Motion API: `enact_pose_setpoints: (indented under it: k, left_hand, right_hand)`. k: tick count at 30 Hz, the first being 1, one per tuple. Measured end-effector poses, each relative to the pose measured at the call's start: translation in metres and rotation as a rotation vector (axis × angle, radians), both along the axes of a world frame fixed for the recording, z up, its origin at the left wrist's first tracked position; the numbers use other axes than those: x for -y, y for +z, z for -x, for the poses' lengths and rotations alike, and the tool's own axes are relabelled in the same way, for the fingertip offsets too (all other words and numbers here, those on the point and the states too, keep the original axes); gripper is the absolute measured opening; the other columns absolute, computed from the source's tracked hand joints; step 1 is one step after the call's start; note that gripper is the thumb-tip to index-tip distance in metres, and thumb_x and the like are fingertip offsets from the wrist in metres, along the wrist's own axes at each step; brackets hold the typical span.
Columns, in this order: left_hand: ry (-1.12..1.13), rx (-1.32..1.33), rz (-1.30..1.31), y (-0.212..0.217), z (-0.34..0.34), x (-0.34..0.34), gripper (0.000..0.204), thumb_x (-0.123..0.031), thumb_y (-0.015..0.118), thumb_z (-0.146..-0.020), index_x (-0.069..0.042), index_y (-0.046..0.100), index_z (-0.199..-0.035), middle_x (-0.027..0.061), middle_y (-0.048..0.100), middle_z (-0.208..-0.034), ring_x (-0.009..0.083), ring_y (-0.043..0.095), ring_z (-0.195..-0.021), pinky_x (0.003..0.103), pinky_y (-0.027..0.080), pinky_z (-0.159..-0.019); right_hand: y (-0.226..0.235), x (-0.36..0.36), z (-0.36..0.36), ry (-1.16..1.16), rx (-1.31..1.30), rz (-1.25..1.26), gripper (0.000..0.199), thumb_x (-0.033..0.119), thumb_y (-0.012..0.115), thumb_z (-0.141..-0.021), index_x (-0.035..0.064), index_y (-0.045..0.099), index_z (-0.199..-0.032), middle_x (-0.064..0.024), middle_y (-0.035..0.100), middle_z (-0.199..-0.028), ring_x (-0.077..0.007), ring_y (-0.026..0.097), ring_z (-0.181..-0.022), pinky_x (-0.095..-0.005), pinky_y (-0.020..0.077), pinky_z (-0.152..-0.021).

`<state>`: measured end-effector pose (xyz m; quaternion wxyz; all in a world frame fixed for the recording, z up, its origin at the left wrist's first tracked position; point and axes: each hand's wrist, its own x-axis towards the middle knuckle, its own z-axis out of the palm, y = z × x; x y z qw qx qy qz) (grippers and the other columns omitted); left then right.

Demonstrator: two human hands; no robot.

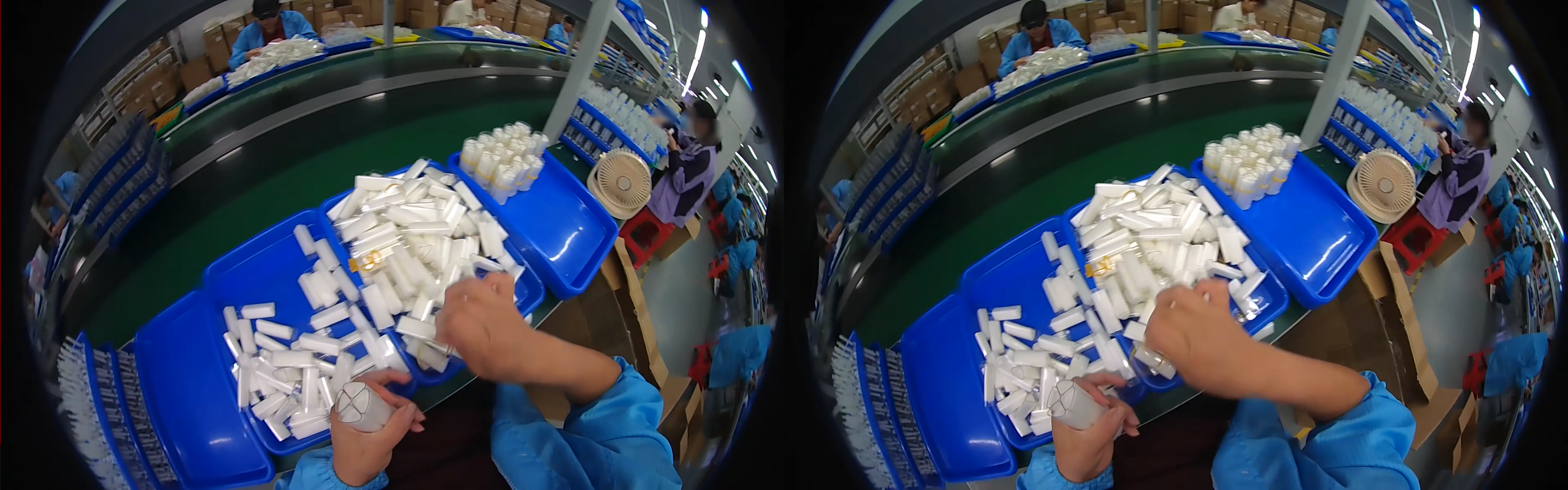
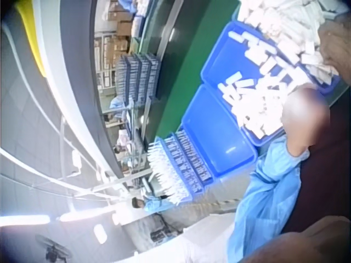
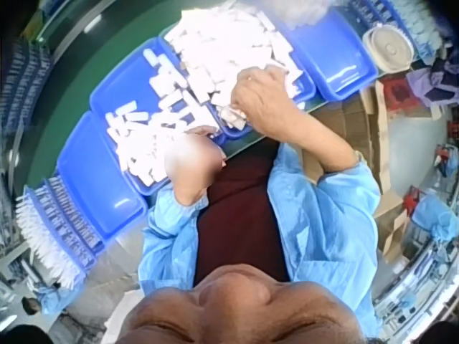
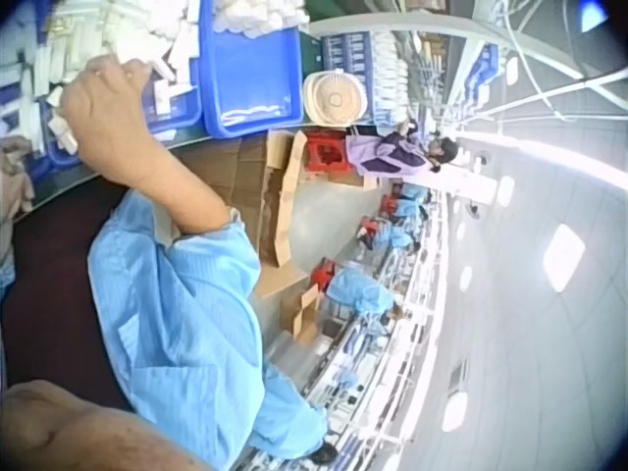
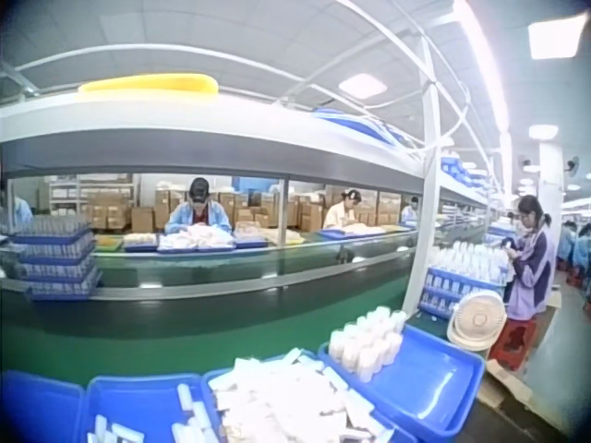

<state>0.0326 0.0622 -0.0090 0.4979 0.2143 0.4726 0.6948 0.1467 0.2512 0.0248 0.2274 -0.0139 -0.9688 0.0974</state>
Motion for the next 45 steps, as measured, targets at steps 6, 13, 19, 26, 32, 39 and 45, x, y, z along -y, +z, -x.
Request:
enact_pose_setpoints:
  k: [6,13,19,26,32,39,45]
  left_hand:
    - [-0.113,0.342,-0.263,0.001,0.011,0.018,0.024,0.012,0.060,-0.073,0.000,0.045,-0.086,0.0213,0.049,-0.107,0.0200,0.063,-0.073,0.029,0.053,-0.059]
    - [-0.370,0.075,-0.737,0.038,0.021,0.043,0.023,0.006,0.068,-0.067,-0.005,0.052,-0.078,0.0128,0.059,-0.073,0.0223,0.058,-0.059,0.029,0.046,-0.050]
    - [0.146,-0.544,-0.055,0.016,0.021,0.041,0.027,0.007,0.068,-0.070,-0.004,0.048,-0.083,0.0165,0.058,-0.092,0.0181,0.061,-0.083,0.027,0.048,-0.071]
    - [-0.641,0.325,-0.608,0.009,0.033,0.051,0.035,0.001,0.068,-0.071,-0.004,0.044,-0.096,0.0134,0.056,-0.072,0.0217,0.054,-0.063,0.027,0.042,-0.056]
    - [0.055,-0.591,-0.101,0.019,0.024,0.056,0.068,0.006,0.064,-0.070,-0.004,0.026,-0.126,0.0128,0.055,-0.078,0.0164,0.053,-0.065,0.026,0.043,-0.058]
    - [0.159,-0.563,0.041,0.018,0.036,0.037,0.106,0.009,0.060,-0.068,-0.013,-0.014,-0.141,0.0087,0.052,-0.074,0.0151,0.055,-0.064,0.025,0.045,-0.056]
    - [0.265,-0.178,-0.142,0.022,0.027,0.043,0.108,0.010,0.060,-0.070,-0.017,-0.018,-0.140,0.0073,0.053,-0.074,0.0156,0.056,-0.061,0.026,0.045,-0.054]
  right_hand:
    - [0.005,0.043,0.022,0.266,-0.128,0.111,0.018,0.012,0.055,-0.070,0.0077,0.056,-0.088,-0.0052,0.053,-0.085,-0.0230,0.051,-0.091,-0.0349,0.0341,-0.076]
    - [-0.007,0.041,0.041,0.170,-0.160,0.122,0.050,0.009,0.062,-0.070,0.0028,0.052,-0.118,-0.0049,0.054,-0.083,-0.0234,0.051,-0.086,-0.0356,0.0364,-0.076]
    - [0.009,0.061,0.037,0.301,-0.103,0.144,0.045,0.010,0.062,-0.071,0.0032,0.055,-0.115,-0.0044,0.054,-0.083,-0.0220,0.051,-0.086,-0.0328,0.0369,-0.075]
    - [-0.008,0.049,0.038,0.354,-0.047,0.355,0.025,0.012,0.055,-0.079,0.0019,0.057,-0.102,-0.0063,0.053,-0.086,-0.0223,0.051,-0.088,-0.0338,0.0381,-0.080]
    - [0.005,0.036,0.039,0.690,-0.035,2.124,0.025,0.027,0.044,-0.092,0.0030,0.049,-0.088,-0.0058,0.047,-0.064,-0.0207,0.050,-0.059,-0.0396,0.0441,-0.074]
    - [0.029,0.086,0.035,1.065,0.467,0.850,0.020,0.014,0.050,-0.085,0.0016,0.057,-0.099,-0.0109,0.054,-0.087,-0.0270,0.050,-0.074,-0.0375,0.0373,-0.062]
    - [-0.024,0.069,0.013,0.985,0.024,2.271,0.035,0.014,0.042,-0.093,-0.0015,0.045,-0.124,-0.0270,0.038,-0.130,-0.0353,0.062,-0.088,-0.0327,0.0485,-0.053]
